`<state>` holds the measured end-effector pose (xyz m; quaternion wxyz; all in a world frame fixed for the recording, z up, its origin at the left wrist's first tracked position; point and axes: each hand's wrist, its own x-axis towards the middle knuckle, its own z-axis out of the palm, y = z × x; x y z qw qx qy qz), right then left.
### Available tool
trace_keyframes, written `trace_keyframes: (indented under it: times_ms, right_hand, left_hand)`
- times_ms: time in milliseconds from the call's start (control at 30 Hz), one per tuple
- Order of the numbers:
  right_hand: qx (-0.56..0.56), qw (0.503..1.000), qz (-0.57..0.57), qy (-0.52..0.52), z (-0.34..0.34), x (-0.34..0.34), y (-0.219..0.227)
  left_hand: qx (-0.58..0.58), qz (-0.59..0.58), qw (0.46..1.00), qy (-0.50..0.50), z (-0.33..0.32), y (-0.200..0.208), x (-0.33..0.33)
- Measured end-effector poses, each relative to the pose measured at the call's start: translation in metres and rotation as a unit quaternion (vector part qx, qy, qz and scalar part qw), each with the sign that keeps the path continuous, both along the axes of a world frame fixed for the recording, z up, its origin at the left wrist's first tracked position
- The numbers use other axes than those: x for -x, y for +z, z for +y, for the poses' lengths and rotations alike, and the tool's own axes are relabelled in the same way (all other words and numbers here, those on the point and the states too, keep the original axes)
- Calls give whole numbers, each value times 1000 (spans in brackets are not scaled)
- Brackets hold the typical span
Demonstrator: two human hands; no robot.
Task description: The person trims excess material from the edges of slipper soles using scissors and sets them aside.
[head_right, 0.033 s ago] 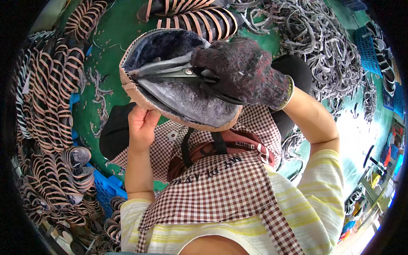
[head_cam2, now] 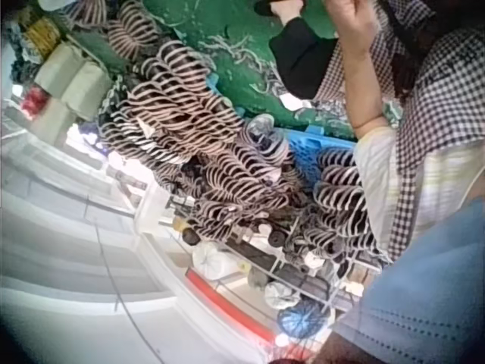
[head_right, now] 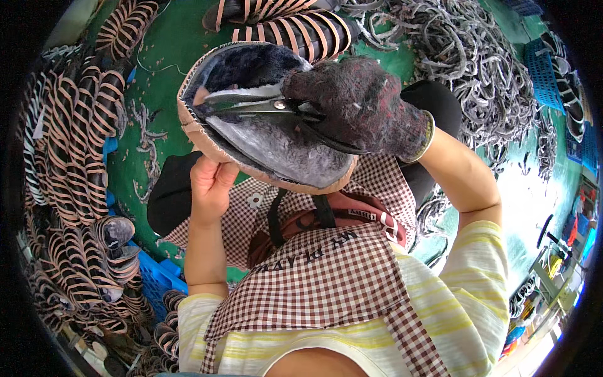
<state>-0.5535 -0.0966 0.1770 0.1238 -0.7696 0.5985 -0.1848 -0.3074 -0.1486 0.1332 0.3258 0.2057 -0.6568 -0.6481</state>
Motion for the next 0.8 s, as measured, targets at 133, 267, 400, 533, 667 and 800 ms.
trace_keyframes:
  times_ms: [133,267,400,533,667,800]
  right_hand:
    - [-11,994,-97,-52,-1,4,-1]
    - [145,989,15,19,-9,9,9]
    - [179,981,62,35,-12,0,12]
    - [113,993,3,-19,-13,11,0]
    - [-13,953,-238,-188,-14,41,-38]
    - [33,927,-365,-79,2,49,-78]
  left_hand:
    - [26,-7,1000,-6,1,-1,-1]
    - [-31,-16,999,-35,-1,8,4]
    - [25,-32,997,-68,1,11,2]
    - [12,-30,997,-64,0,7,0]
    - [77,-97,992,-18,1,10,-18]
    - [92,-86,992,-21,-5,-12,-37]
